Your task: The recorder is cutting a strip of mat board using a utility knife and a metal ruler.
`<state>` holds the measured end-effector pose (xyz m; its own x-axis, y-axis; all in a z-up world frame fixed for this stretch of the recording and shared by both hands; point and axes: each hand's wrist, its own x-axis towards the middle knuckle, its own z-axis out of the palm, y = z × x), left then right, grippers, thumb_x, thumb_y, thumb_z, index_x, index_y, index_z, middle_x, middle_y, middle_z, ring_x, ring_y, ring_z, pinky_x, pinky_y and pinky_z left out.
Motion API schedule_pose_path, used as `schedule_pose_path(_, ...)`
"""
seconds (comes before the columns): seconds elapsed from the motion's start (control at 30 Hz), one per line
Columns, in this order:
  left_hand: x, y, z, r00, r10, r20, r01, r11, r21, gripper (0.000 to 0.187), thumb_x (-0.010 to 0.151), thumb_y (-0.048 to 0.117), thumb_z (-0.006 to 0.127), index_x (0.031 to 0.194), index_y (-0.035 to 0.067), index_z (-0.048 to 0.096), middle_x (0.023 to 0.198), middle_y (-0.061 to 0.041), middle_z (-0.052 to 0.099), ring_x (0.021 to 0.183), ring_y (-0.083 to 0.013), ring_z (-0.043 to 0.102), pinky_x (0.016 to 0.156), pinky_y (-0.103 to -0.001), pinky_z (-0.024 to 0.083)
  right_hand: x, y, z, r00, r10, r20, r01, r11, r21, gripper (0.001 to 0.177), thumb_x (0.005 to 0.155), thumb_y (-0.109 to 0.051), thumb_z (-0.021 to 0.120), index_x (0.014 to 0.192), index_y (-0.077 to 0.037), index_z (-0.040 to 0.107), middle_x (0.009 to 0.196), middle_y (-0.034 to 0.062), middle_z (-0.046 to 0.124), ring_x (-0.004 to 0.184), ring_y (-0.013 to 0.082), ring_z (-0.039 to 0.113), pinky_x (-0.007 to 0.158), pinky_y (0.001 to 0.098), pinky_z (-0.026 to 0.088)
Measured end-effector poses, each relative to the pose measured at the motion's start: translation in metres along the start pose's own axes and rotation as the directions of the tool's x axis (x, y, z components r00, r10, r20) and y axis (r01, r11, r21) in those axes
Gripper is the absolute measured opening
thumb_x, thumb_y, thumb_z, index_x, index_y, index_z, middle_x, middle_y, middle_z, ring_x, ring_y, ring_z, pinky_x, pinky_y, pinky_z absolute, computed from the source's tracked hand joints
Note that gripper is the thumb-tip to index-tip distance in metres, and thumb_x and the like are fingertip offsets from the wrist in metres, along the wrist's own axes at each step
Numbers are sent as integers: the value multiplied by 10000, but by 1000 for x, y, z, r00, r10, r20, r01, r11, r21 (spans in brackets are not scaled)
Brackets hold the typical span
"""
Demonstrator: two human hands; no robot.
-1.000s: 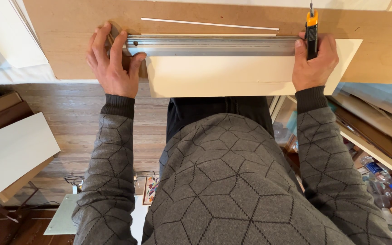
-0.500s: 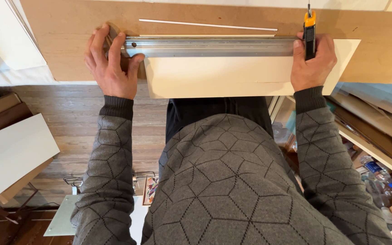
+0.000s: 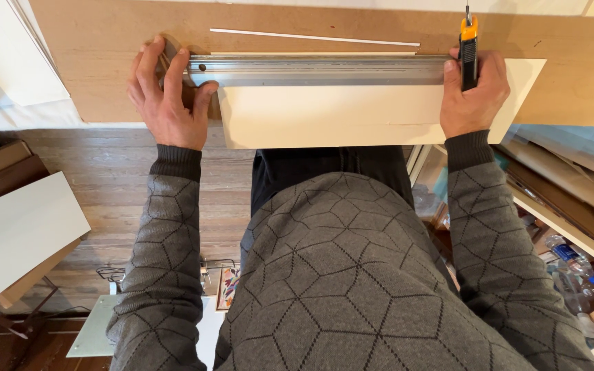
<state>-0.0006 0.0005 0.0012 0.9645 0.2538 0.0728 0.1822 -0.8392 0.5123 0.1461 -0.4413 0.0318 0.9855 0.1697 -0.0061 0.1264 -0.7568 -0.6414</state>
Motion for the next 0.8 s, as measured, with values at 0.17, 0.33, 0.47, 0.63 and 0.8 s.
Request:
schedule_pose_path(0.17, 1, -2, 1, 1000, 25, -16, -25, 1000, 13, 595, 1003, 394, 857, 1492, 163, 609, 1646, -84, 407, 1514, -374, 361, 1223, -541, 329, 0, -1, -1, 1000, -5, -3, 5, 1000, -3, 136, 1008, 29, 746, 1136, 12, 703, 1058, 120, 656, 964, 289, 661, 871, 399, 527)
schedule_pose_path(0.33, 0, -2, 1, 1000, 21, -12, -21, 1000, 8, 608, 1015, 394, 851, 1517, 179, 583, 1644, -83, 411, 1509, -368, 371, 1219, -528, 337, -1, 2, -1, 1000, 7, 11, -7, 1000, 10, 137, 1009, 32, 727, 1141, 14, 697, 1092, 110, 669, 990, 275, 674, 892, 389, 538)
schedule_pose_path(0.47, 0, 1, -2, 1000, 14, 0, -14, 1000, 2, 602, 1060, 427, 856, 1528, 177, 570, 1638, -94, 417, 1511, -366, 374, 1222, -530, 336, 0, 1, -1, 1000, 22, 6, -22, 999, 32, 145, 1041, -11, 749, 1179, 8, 706, 1090, 105, 671, 970, 264, 675, 879, 384, 538)
schedule_pose_path(0.63, 1, 2, -4, 1000, 14, -4, -15, 999, -38, 582, 1118, 433, 723, 1563, 131, 501, 1636, -110, 430, 1526, -363, 382, 1252, -540, 320, 0, 3, -1, 999, 40, 7, -41, 994, 97, 170, 1043, -47, 731, 1204, 5, 709, 1098, 104, 660, 982, 247, 705, 899, 362, 553)
schedule_pose_path(0.8, 2, 4, -5, 1000, 2, 6, -2, 999, -40, 581, 1111, 427, 735, 1555, 128, 510, 1630, -119, 434, 1522, -374, 379, 1247, -538, 315, -1, 5, -2, 1000, 27, 8, -28, 995, 92, 155, 1074, -79, 740, 1201, 4, 708, 1100, 106, 661, 987, 248, 704, 908, 361, 551)
